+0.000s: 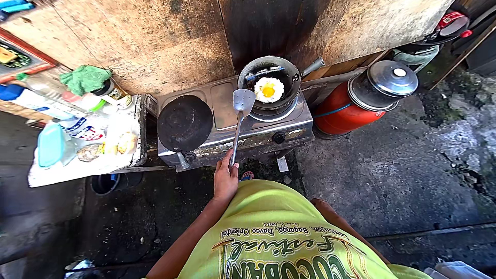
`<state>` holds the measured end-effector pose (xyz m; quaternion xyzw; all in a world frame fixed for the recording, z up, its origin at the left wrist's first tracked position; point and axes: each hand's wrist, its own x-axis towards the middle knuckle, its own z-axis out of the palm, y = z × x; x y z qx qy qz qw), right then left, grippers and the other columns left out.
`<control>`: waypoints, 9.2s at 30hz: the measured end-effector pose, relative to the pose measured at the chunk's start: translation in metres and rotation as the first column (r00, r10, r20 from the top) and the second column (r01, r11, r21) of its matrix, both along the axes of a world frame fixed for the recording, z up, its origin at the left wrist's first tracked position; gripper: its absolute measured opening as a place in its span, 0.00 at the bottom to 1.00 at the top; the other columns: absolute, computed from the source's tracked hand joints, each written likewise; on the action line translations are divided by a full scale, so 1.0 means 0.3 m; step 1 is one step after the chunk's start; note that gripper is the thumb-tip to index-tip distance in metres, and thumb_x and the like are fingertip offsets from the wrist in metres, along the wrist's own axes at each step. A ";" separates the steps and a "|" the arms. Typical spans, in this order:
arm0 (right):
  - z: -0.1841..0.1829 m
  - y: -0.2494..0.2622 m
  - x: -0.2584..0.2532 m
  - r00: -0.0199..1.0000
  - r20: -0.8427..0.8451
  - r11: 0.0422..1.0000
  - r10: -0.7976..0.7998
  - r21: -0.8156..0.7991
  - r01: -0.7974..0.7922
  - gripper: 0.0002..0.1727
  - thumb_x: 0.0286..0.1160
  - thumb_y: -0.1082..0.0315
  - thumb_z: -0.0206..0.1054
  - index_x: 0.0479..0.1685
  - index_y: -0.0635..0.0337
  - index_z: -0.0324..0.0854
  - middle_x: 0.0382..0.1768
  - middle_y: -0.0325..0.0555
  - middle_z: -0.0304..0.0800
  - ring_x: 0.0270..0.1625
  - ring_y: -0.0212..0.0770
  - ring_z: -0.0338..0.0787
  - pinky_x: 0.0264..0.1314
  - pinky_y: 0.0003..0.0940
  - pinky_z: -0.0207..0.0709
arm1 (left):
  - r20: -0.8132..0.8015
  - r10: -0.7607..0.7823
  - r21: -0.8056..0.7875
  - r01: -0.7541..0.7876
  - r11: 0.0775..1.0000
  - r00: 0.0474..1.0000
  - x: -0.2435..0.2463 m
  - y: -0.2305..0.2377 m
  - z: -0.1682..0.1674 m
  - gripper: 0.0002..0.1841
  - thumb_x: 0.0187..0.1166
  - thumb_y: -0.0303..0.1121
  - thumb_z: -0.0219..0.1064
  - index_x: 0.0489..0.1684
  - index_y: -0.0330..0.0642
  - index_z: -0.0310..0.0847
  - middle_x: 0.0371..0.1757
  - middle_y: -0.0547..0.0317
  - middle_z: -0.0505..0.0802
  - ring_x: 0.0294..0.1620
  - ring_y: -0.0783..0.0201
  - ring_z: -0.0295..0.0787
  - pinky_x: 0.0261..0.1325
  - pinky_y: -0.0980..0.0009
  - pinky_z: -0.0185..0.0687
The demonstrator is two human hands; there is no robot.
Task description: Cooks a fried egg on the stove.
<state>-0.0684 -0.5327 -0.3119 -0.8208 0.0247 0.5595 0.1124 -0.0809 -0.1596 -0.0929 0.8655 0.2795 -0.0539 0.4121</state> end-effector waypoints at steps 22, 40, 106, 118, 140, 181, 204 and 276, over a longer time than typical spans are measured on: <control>-0.002 -0.001 0.020 1.000 -0.004 1.000 0.014 -0.013 -0.014 0.26 0.92 0.50 0.55 0.72 0.61 0.82 0.72 0.63 0.85 0.79 0.60 0.81 0.83 0.62 0.68 | -0.010 0.012 -0.017 -0.012 1.000 1.000 0.005 0.010 -0.010 0.25 0.89 0.33 0.60 0.86 0.46 0.70 0.63 0.42 0.86 0.43 0.59 0.88 0.50 0.64 0.85; 0.010 0.020 0.002 1.000 -0.013 1.000 0.018 -0.025 -0.018 0.25 0.91 0.53 0.57 0.70 0.63 0.83 0.72 0.63 0.85 0.79 0.61 0.80 0.82 0.62 0.68 | -0.020 0.005 -0.015 -0.005 1.000 1.000 0.007 0.022 -0.004 0.26 0.89 0.35 0.60 0.87 0.45 0.69 0.60 0.42 0.86 0.42 0.58 0.88 0.51 0.63 0.85; 0.033 -0.018 -0.027 1.000 -0.004 1.000 0.020 0.004 -0.020 0.24 0.87 0.55 0.64 0.70 0.64 0.83 0.71 0.64 0.85 0.79 0.61 0.81 0.82 0.61 0.69 | 0.031 0.018 -0.004 -0.018 1.000 0.999 -0.031 -0.013 0.003 0.26 0.89 0.34 0.61 0.87 0.45 0.70 0.61 0.41 0.86 0.43 0.58 0.88 0.51 0.64 0.85; 0.059 -0.010 -0.030 1.000 -0.009 1.000 0.015 -0.004 -0.015 0.24 0.90 0.54 0.60 0.70 0.65 0.82 0.71 0.65 0.85 0.79 0.62 0.80 0.82 0.61 0.68 | 0.040 0.015 -0.015 -0.014 1.000 0.999 -0.024 -0.007 -0.001 0.26 0.89 0.33 0.61 0.87 0.45 0.70 0.64 0.40 0.86 0.49 0.55 0.89 0.55 0.61 0.85; 0.040 -0.027 -0.013 1.000 -0.020 1.000 0.018 -0.014 -0.018 0.24 0.89 0.53 0.60 0.70 0.63 0.83 0.72 0.63 0.85 0.79 0.60 0.81 0.82 0.62 0.68 | 0.048 0.032 -0.014 -0.031 0.999 0.998 -0.019 -0.017 -0.011 0.26 0.89 0.34 0.61 0.87 0.46 0.69 0.63 0.41 0.86 0.47 0.56 0.89 0.53 0.62 0.86; 0.007 -0.085 -0.226 0.973 0.026 0.973 -0.228 -0.014 0.228 0.23 0.89 0.54 0.61 0.69 0.62 0.84 0.68 0.64 0.88 0.76 0.62 0.84 0.80 0.63 0.71 | -0.489 -0.388 0.579 0.623 0.526 0.781 0.665 0.269 0.325 0.26 0.85 0.27 0.57 0.83 0.52 0.76 0.71 0.30 0.84 0.67 0.30 0.85 0.60 0.31 0.81; 0.052 0.009 -0.402 0.897 0.014 0.897 -0.442 -0.028 0.442 0.20 0.89 0.60 0.61 0.70 0.62 0.83 0.68 0.63 0.88 0.75 0.61 0.85 0.80 0.60 0.72 | -0.299 -0.822 0.747 0.655 0.114 0.484 1.047 0.345 0.380 0.28 0.86 0.19 0.52 0.78 0.60 0.82 0.69 0.39 0.86 0.65 0.34 0.85 0.68 0.38 0.75; 0.038 -0.119 -0.224 0.975 -0.001 0.975 -0.222 -0.026 0.222 0.23 0.89 0.54 0.59 0.70 0.59 0.85 0.69 0.62 0.88 0.77 0.61 0.83 0.80 0.62 0.71 | -0.434 -0.479 0.465 0.645 0.606 0.763 0.747 0.188 0.604 0.20 0.94 0.37 0.51 0.74 0.40 0.82 0.56 0.36 0.92 0.56 0.39 0.90 0.62 0.35 0.78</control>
